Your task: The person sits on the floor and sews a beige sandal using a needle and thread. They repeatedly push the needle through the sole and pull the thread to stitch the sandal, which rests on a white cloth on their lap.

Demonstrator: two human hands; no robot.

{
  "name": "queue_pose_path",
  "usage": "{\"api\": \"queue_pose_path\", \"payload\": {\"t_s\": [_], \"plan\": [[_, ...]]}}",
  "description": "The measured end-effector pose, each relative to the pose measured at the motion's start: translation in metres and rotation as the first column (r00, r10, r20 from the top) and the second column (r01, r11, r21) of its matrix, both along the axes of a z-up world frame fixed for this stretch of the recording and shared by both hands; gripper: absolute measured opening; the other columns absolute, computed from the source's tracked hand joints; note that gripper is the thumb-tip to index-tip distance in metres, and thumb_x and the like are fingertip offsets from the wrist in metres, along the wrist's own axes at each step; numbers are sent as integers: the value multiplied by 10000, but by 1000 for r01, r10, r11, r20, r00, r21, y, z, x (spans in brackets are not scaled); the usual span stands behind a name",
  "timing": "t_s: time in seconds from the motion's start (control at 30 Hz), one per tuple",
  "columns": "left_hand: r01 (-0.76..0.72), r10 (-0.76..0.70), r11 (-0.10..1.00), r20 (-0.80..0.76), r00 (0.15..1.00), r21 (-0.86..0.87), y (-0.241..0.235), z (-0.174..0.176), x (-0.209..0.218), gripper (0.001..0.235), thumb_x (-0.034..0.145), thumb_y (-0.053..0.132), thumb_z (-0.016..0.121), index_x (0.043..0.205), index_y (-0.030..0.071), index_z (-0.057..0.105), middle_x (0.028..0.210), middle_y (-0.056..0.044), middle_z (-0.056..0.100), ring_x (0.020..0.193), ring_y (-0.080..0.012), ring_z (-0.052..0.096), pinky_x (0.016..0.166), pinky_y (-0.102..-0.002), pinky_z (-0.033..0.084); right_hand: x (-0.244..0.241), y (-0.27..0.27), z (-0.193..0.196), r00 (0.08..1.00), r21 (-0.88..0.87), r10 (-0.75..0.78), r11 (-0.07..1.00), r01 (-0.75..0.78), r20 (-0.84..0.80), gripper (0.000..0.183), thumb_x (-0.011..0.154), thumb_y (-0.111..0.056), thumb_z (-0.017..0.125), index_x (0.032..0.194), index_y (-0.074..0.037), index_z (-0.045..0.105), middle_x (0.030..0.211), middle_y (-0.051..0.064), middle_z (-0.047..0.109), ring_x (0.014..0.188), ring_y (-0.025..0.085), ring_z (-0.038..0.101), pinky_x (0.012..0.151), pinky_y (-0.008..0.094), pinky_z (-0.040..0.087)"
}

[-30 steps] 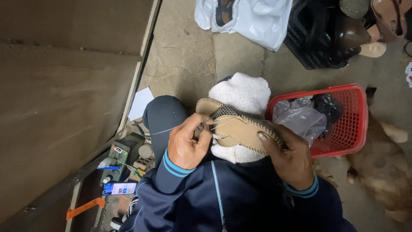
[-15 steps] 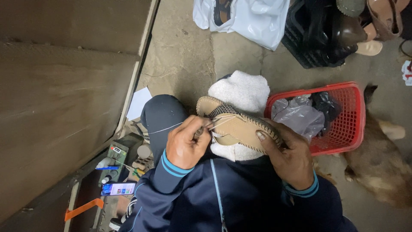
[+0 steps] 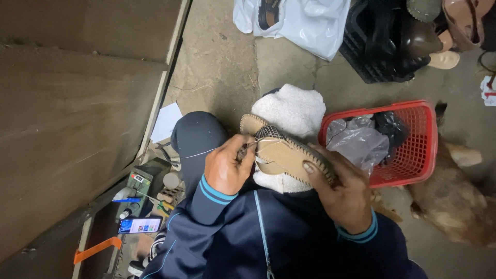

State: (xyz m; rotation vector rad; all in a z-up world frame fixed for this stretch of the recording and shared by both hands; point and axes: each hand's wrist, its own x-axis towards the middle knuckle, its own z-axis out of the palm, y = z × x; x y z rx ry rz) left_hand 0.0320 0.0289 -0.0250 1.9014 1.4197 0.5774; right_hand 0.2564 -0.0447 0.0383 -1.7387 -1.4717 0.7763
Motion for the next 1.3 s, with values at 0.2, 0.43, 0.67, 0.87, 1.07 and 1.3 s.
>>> {"api": "queue_pose_path", "payload": {"t_s": [0.2,0.43,0.67,0.87,1.07,1.3], "plan": [[114,32,937,405,914,-331,5,44,-45,83,925,154,640,846,135,628,769,50,598,694,-86,516,678,-271,429,-39,1,-9,946,198,131,960,-196,298,433,917,-181,789,1285,-2,646,1158,158,757,923,271,761,832,376,612],[19,408,881,777,479,-474,-48,29,-176,228,888,126,604,728,12,488,1071,-241,613,519,-138,424,423,-212,304,-52,17,4,933,-55,308,945,-323,-188,575,815,-221,529,1370,-97,616,1070,66,766,612,99,702,593,234,634],[-537,678,641,733,59,-549,-73,39,-257,184,976,223,655,833,109,674,962,-111,663,606,-185,581,417,-240,430,-58,47,-29,896,-41,425,905,-423,127,331,1031,-147,507,1322,-39,623,1221,144,743,1047,305,739,879,433,590],[-833,862,337,500,85,-439,-72,4,-264,225,1030,189,652,842,129,544,874,-112,660,561,-150,566,388,-234,385,-31,39,-64,901,5,362,927,-374,239,158,1004,-171,631,879,-76,617,764,81,655,612,222,612,571,378,492],[-724,730,674,13,683,147,-85,-81,-268,113,993,78,750,1103,81,727,1029,-141,672,918,-243,607,828,-380,498,74,22,-86,888,-228,101,974,4,448,262,1101,-305,573,1122,-54,644,892,134,551,729,294,527,653,469,433],[-297,227,940,343,912,168,-22,6,-95,186,928,99,715,1095,49,779,1129,-227,722,1091,-457,702,962,-531,559,-32,43,-31,881,48,306,937,-346,362,450,972,-162,699,1387,-10,616,1353,265,602,1297,490,526,1107,613,406]]}}
